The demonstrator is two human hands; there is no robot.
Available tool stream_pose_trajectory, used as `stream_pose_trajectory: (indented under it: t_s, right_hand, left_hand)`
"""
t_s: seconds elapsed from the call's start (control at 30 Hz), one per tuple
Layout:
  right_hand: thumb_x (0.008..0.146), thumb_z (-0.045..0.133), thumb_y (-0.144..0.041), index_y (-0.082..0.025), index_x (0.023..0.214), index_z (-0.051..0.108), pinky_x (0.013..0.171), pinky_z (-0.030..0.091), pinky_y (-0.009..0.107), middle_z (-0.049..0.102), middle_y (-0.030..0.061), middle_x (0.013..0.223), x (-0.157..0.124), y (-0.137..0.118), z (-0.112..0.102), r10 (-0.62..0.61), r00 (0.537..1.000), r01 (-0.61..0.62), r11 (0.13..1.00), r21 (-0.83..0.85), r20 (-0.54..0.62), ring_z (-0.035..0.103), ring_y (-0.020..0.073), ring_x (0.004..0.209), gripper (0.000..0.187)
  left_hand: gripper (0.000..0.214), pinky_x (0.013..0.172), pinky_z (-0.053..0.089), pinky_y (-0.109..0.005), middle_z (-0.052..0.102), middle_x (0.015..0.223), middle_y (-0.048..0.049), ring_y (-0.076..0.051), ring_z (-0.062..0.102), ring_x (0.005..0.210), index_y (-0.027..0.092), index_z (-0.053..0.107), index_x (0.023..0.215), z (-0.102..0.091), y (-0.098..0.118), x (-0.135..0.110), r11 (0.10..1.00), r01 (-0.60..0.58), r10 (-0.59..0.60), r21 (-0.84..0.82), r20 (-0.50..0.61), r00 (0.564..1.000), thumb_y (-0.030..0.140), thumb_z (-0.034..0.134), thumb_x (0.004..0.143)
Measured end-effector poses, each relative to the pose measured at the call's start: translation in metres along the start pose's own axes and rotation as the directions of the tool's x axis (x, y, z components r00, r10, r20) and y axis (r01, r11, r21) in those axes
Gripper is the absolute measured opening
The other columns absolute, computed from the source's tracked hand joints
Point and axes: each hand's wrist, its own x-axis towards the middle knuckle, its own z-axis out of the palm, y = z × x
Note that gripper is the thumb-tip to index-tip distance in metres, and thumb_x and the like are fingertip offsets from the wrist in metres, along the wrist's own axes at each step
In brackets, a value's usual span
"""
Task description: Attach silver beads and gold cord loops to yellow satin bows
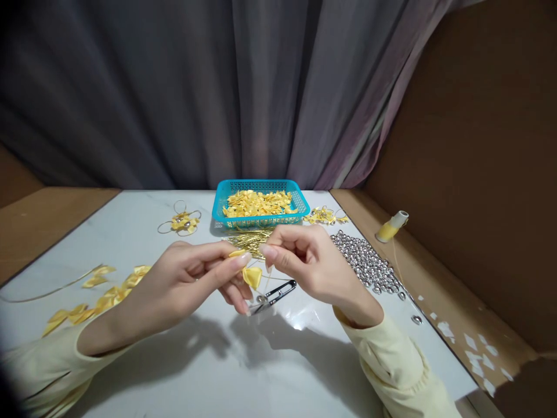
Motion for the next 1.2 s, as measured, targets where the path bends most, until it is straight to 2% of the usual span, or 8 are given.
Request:
stream_pose_trajectory:
  t_s: [0.53, 0.93, 1.2]
  right_hand:
    - [0.082, 0.058, -0.034, -0.015, 0.06, 0.05, 0.04, 0.019, 0.021, 0.035, -0.006, 0.048, -0.0011, 0.0005, 0.0045, 0.015, 1.0, -0.014, 0.997, 0.076, -0.009, 0.027, 0.006, 0.044, 0.03]
    - [0.08, 0.06, -0.033, -0.015, 0.06, 0.052, 0.039, 0.02, 0.021, 0.039, -0.0053, 0.049, -0.0013, -0.0018, 0.0067, -0.023, 0.999, 0.024, 0.999, 0.022, -0.04, 0.03, 0.0054, 0.045, 0.029]
    - [0.082, 0.057, -0.032, -0.014, 0.059, 0.053, 0.04, 0.024, 0.021, 0.042, -0.0041, 0.049, -0.0043, -0.006, 0.0085, -0.069, 0.996, 0.064, 0.995, -0.073, -0.06, 0.032, 0.0055, 0.044, 0.03]
  left_hand:
    - [0.024, 0.05, 0.05, -0.019, 0.07, 0.06, 0.0002, -0.014, 0.069, 0.054, 0.016, 0.059, 0.072, 0.0002, 0.0028, -0.0012, 0.999, -0.039, 0.039, 0.021, -0.021, 0.999, 0.025, 0.046, 0.089]
    - [0.025, 0.05, 0.049, -0.019, 0.071, 0.06, -0.0006, -0.013, 0.068, 0.054, 0.015, 0.061, 0.071, 0.0008, 0.0029, -0.0026, 0.995, -0.046, 0.049, 0.084, -0.032, 0.998, 0.025, 0.046, 0.089]
    - [0.023, 0.053, 0.051, -0.019, 0.071, 0.062, 0.0003, -0.013, 0.068, 0.059, 0.017, 0.062, 0.073, -0.0011, 0.0006, -0.0035, 0.987, -0.076, 0.081, 0.142, -0.032, 0.996, 0.024, 0.046, 0.088]
